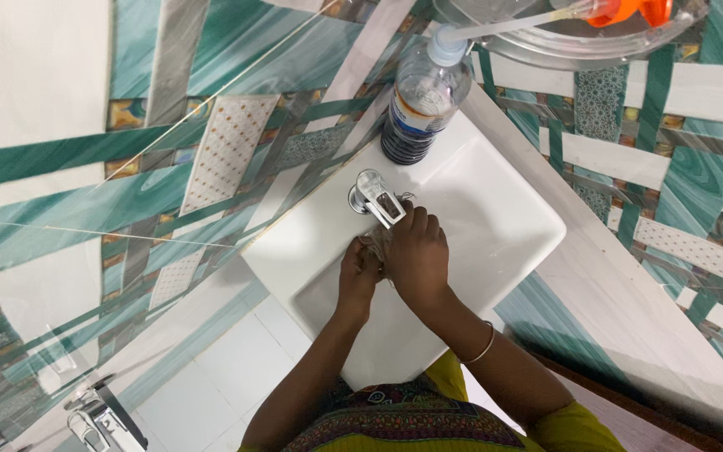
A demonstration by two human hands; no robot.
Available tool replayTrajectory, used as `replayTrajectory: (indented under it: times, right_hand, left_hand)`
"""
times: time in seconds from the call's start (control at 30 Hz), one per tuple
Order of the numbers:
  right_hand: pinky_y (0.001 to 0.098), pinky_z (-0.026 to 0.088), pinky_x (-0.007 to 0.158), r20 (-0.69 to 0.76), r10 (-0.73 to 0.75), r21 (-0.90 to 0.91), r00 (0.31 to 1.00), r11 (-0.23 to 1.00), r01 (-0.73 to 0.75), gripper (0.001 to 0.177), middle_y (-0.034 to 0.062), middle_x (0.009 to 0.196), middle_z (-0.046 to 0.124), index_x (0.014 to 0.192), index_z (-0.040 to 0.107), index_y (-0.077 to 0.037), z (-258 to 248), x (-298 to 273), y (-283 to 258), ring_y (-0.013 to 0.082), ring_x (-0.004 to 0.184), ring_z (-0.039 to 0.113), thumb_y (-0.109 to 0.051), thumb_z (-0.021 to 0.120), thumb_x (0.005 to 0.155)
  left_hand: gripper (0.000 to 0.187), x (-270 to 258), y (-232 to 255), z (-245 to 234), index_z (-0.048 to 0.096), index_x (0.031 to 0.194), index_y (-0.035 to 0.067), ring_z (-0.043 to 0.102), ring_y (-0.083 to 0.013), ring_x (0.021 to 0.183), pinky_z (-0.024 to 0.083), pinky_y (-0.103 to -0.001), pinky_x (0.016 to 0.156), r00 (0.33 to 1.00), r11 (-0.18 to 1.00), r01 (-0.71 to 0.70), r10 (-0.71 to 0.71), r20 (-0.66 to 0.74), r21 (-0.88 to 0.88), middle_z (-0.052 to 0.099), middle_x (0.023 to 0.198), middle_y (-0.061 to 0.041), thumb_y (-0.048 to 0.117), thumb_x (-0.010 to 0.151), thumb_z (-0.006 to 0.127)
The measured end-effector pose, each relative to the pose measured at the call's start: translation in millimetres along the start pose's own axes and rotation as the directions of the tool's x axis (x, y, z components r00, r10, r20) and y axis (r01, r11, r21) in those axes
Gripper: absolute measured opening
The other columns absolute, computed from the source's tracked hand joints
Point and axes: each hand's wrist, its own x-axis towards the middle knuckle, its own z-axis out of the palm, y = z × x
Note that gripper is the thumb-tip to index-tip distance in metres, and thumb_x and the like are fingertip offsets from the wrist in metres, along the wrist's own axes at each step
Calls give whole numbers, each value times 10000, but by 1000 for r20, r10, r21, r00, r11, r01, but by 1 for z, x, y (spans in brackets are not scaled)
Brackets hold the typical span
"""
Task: The person cleans various bathroom fixtures, including several shower taps and a small sink faucet, using a cloth.
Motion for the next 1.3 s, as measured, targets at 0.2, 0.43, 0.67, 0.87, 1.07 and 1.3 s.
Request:
replayTrajectory:
  times: [0.2, 0.43, 0.67, 0.87, 1.07, 1.3]
  right_hand:
    - [396, 572, 727, 387, 37, 353, 922, 917, -184, 419, 189, 938, 715, 1132, 638, 61, 10, 35, 22, 325, 843, 717, -230, 768, 861]
    - [339, 632, 678, 719, -329, 636, 613, -46, -771, 335, 172, 1027, 718, 1178, 613, 83, 49, 57, 76, 210, 813, 733, -124, 665, 919]
    - [327, 604, 688, 390, 12, 826, 921, 438, -355, 466, 132, 1006, 760, 1235, 632, 62, 35, 14, 53, 220, 848, 733, -282, 714, 931]
    - [386, 570, 533, 17, 25, 27, 1000, 999, -25, 503, 193, 901, 695, 1118, 613, 66, -2, 10, 2, 308, 728, 698, -384, 724, 923]
    - [356, 562, 684, 454, -235, 617, 860, 779, -112, 397, 156, 941, 761, 1085, 697, 47, 24, 68, 47, 265, 815, 738, -261, 781, 849]
    - [327, 620, 744, 724, -278, 488, 632, -441, -753, 320, 150, 1052, 731, 1184, 630, 69, 82, 31, 80, 184, 861, 741, -170, 645, 971]
  left_hand:
    - [222, 5, 0, 3, 521, 1145, 12, 587, -144, 864, 543, -291, 729, 943, 937, -293, 316, -106, 189, 604, 1003, -91, -43, 932, 492]
    - [190, -6, 45, 35, 479, 1151, 18, 644, -153, 854, 536, -278, 740, 784, 704, -517, 618, -60, 486, 632, 983, -105, 26, 992, 584]
    - [281, -6, 7, 22, 436, 1270, 41, 612, -162, 776, 506, -318, 703, 862, 798, -422, 501, -83, 430, 643, 950, -103, 31, 989, 435]
    - [183, 14, -24, 13, 470, 1164, 27, 538, -152, 683, 471, -321, 558, 984, 961, -114, 145, -106, 253, 602, 903, -86, 27, 987, 423]
    - [147, 7, -3, 15, 477, 1193, 4, 510, -123, 789, 458, -285, 668, 813, 801, -510, 568, -128, 313, 552, 953, -73, 16, 1055, 427]
    - [153, -21, 37, 34, 454, 1173, 2, 614, -150, 656, 495, -315, 596, 791, 678, -529, 611, 8, 510, 640, 808, -100, 70, 1041, 493]
